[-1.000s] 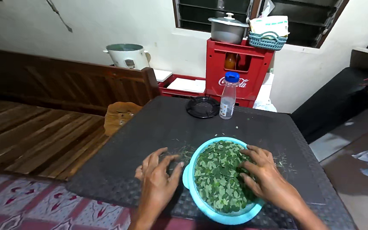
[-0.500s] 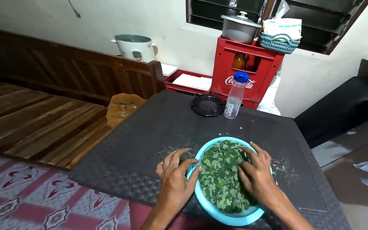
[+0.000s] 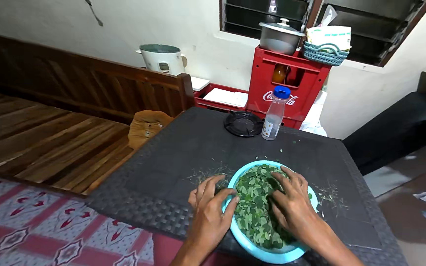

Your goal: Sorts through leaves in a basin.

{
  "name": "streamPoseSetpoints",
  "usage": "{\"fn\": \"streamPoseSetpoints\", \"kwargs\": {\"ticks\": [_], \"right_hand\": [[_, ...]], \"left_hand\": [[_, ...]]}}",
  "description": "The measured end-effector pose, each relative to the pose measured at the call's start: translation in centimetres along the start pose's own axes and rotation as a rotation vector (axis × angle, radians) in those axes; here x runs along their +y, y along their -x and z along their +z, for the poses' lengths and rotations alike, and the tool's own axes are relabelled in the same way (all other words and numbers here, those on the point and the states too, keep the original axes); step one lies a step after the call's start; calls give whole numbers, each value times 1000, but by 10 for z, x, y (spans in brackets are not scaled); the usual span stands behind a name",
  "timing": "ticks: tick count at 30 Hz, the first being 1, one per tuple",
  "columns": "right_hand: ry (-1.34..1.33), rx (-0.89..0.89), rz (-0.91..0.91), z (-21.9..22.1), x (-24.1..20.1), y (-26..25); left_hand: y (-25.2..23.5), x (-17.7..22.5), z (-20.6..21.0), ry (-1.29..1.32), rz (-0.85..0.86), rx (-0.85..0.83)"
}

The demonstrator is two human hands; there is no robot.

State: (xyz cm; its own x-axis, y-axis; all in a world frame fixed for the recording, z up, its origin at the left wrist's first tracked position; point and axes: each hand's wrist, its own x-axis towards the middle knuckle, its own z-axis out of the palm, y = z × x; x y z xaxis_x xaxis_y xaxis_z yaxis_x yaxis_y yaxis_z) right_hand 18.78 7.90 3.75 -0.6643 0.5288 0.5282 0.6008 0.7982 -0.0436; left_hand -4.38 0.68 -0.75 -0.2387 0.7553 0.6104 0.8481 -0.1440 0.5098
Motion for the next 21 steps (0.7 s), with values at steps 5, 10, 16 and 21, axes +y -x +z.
{"fn": "streamPoseSetpoints", "kwargs": {"ticks": [5,10,16,21], "right_hand": [[-32,18,32,-1,5,-2],[-56,67,56,-4,10,12],[-81,104,82,-13,19,23],[-105,111,76,-10,16,23]], "left_hand": [[2,22,9,-5,127,-212],[-9,28,23,-91,190,-154],[-20,12,13,92,69,-204],[-26,4,4,207,-53,-244]]}}
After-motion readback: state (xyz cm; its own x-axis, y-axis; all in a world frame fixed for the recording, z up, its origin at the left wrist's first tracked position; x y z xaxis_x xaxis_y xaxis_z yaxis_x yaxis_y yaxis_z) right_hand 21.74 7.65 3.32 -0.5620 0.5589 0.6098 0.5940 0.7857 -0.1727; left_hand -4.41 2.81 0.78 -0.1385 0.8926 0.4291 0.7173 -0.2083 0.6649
